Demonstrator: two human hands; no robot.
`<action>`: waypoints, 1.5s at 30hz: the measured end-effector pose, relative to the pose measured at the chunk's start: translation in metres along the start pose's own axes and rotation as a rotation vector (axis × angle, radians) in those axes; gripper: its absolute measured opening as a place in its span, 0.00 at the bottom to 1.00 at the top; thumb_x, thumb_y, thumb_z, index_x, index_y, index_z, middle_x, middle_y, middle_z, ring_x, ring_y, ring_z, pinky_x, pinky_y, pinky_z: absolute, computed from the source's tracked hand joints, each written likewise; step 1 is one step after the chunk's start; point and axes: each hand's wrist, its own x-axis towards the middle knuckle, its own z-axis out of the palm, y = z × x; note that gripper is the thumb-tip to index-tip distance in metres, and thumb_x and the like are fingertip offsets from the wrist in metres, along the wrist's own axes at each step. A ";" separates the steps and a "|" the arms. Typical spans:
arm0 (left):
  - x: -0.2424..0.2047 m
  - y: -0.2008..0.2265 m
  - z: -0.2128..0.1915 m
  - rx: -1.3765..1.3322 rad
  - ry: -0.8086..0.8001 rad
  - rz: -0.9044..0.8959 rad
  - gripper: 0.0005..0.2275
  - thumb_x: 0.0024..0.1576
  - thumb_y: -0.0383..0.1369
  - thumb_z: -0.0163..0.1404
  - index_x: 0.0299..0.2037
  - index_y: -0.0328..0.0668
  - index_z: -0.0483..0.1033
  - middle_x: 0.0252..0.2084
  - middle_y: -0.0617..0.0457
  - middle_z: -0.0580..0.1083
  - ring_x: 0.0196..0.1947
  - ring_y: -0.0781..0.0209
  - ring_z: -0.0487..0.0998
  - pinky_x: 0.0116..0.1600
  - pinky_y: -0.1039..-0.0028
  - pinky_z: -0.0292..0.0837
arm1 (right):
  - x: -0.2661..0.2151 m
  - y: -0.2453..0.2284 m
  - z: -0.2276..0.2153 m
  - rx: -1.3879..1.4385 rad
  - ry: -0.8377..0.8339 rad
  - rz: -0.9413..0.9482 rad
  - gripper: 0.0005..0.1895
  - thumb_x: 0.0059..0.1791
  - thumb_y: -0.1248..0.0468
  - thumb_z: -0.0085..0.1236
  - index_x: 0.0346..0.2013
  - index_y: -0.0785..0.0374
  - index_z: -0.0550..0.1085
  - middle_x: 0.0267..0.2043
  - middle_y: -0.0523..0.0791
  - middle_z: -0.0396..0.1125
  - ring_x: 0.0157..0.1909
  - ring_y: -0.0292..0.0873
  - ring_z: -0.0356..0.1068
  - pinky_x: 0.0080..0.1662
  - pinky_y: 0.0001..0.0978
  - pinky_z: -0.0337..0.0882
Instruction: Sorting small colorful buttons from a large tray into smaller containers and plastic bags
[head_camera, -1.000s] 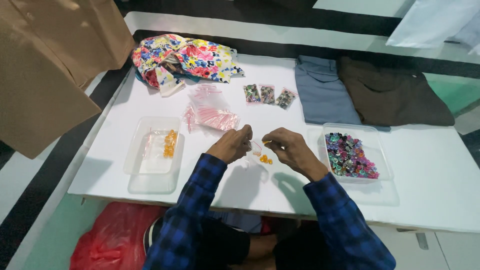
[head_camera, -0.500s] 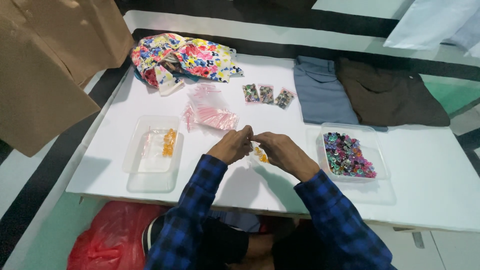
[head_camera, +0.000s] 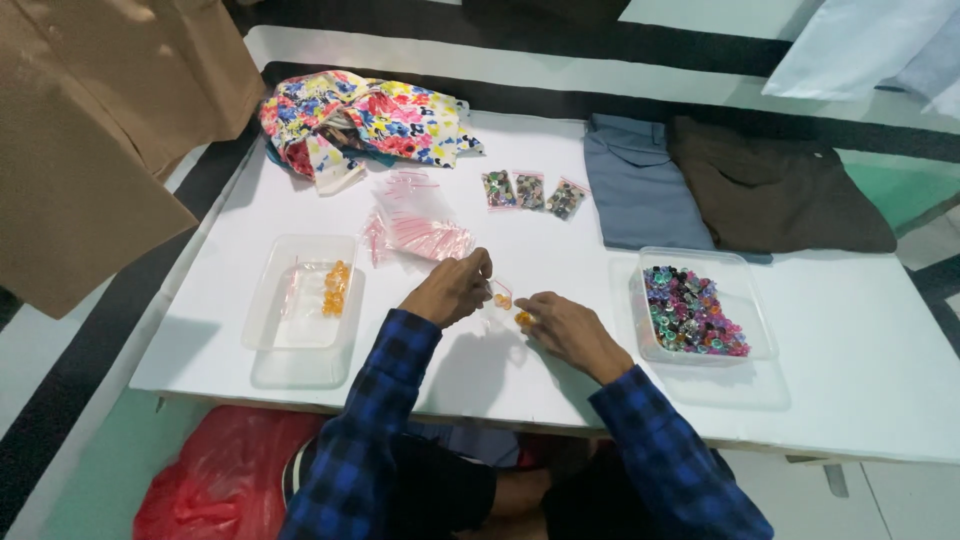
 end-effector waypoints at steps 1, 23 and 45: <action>-0.002 0.003 -0.001 0.000 -0.002 -0.001 0.12 0.56 0.28 0.53 0.46 0.46 0.65 0.30 0.50 0.82 0.35 0.53 0.84 0.48 0.63 0.77 | 0.004 0.007 0.013 0.002 -0.001 0.000 0.21 0.52 0.62 0.54 0.60 0.58 0.71 0.62 0.49 0.68 0.57 0.59 0.71 0.52 0.52 0.75; -0.004 0.002 0.002 -0.045 0.041 0.002 0.12 0.54 0.27 0.51 0.45 0.46 0.65 0.31 0.49 0.82 0.37 0.49 0.84 0.49 0.61 0.76 | 0.017 0.021 0.006 0.825 0.351 0.063 0.11 0.49 0.65 0.65 0.46 0.64 0.81 0.45 0.56 0.76 0.46 0.48 0.76 0.46 0.36 0.80; 0.002 0.000 0.018 -0.090 0.090 0.076 0.15 0.51 0.22 0.51 0.46 0.48 0.64 0.27 0.56 0.81 0.35 0.54 0.84 0.49 0.67 0.75 | 0.031 -0.005 -0.004 0.167 0.538 -0.237 0.08 0.49 0.63 0.65 0.43 0.54 0.81 0.39 0.43 0.78 0.42 0.47 0.79 0.47 0.41 0.73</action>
